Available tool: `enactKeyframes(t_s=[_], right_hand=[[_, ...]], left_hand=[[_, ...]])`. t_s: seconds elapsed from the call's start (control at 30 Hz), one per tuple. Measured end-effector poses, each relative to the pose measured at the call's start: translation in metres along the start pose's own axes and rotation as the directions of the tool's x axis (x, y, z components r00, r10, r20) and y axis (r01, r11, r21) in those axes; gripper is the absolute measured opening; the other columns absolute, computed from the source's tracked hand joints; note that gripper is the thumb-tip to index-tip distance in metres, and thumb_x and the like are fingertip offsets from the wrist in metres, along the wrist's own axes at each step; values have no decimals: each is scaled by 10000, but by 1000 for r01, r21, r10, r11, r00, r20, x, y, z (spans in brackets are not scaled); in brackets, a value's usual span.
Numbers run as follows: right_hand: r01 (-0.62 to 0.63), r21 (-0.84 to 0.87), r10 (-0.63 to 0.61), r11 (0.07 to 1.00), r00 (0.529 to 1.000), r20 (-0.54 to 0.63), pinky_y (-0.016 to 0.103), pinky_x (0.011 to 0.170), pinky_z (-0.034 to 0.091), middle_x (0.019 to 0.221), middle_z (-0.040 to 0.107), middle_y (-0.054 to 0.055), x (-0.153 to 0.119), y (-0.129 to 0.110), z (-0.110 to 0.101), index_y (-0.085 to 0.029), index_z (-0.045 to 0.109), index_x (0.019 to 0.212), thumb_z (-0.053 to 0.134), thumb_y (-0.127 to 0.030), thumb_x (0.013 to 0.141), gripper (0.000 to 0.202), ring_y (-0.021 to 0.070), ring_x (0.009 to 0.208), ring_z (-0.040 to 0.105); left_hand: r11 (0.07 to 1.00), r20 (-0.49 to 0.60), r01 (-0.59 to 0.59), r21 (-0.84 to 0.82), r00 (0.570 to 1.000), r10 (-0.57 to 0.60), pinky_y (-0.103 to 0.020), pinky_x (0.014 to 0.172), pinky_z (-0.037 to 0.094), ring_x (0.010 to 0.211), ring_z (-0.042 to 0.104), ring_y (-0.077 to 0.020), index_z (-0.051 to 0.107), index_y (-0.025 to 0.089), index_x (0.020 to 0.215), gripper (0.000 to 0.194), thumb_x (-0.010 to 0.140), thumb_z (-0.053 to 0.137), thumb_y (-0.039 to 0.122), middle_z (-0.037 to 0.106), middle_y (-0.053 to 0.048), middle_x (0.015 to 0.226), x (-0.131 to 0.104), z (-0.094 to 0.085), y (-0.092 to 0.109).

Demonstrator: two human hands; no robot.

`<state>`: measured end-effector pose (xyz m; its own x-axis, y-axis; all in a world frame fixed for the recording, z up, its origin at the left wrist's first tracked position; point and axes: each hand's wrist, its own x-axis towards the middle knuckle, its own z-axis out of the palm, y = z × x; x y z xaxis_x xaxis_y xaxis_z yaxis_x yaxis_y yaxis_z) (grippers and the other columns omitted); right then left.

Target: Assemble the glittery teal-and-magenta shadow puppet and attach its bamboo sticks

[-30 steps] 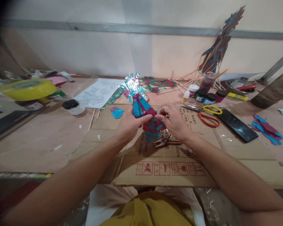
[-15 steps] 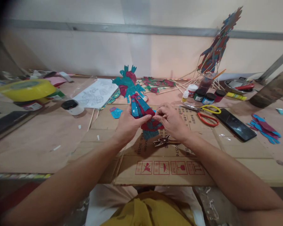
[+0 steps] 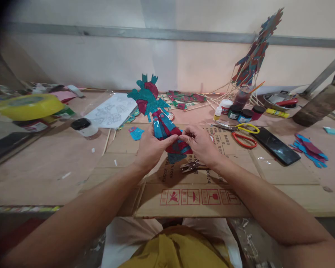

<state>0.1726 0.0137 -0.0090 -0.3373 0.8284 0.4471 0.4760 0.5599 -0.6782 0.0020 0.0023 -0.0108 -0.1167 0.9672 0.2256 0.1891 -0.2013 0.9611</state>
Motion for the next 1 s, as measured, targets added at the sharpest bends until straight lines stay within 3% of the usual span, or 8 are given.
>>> enactKeyframes(t_s=[0.27,0.53,0.63,0.73,0.83,1.0], right_hand=[[-65,-3,65,998,997,-38,278,614,370,699,505,0,0,-1,1,-206,521,718,552,-348,895,228,149,665,449],[-207,195,193,959,977,88,251,534,355,669,471,-21,3,-6,-3,-206,484,725,538,-466,886,310,122,597,421],[-190,215,178,958,981,74,254,547,369,682,483,-15,2,-5,-4,-201,507,748,548,-470,883,304,125,608,433],[-133,192,133,972,991,13,264,584,384,688,495,-12,1,-1,-5,-199,522,759,555,-455,890,290,132,631,452],[-67,147,78,987,994,-71,273,609,385,705,526,-3,1,4,-5,-200,532,766,557,-428,897,264,141,656,468],[17,13,-16,1000,997,-82,282,630,379,718,574,8,1,10,-6,-197,555,771,567,-348,897,197,148,662,489]], left_hand=[[997,-26,32,-65,999,-34,-328,738,539,780,662,-199,641,197,957,407,630,817,363,705,-26,846,3,3,-16],[917,29,120,-380,993,-117,-318,753,553,763,665,-166,617,172,915,373,640,797,349,707,-35,885,6,9,-17],[903,21,150,-403,988,-154,-313,727,556,730,655,-158,607,171,939,390,632,799,314,696,-26,863,8,9,-16],[937,14,162,-311,986,-166,-291,677,549,701,644,-155,586,187,1024,480,610,816,263,688,-9,832,10,6,-19],[947,82,198,-252,980,-183,-277,656,536,690,640,-155,593,184,978,465,584,833,238,687,-3,804,12,3,-18],[814,265,335,-474,936,-230,-301,706,545,653,629,-134,609,163,858,411,546,862,255,691,2,776,9,3,-9]])
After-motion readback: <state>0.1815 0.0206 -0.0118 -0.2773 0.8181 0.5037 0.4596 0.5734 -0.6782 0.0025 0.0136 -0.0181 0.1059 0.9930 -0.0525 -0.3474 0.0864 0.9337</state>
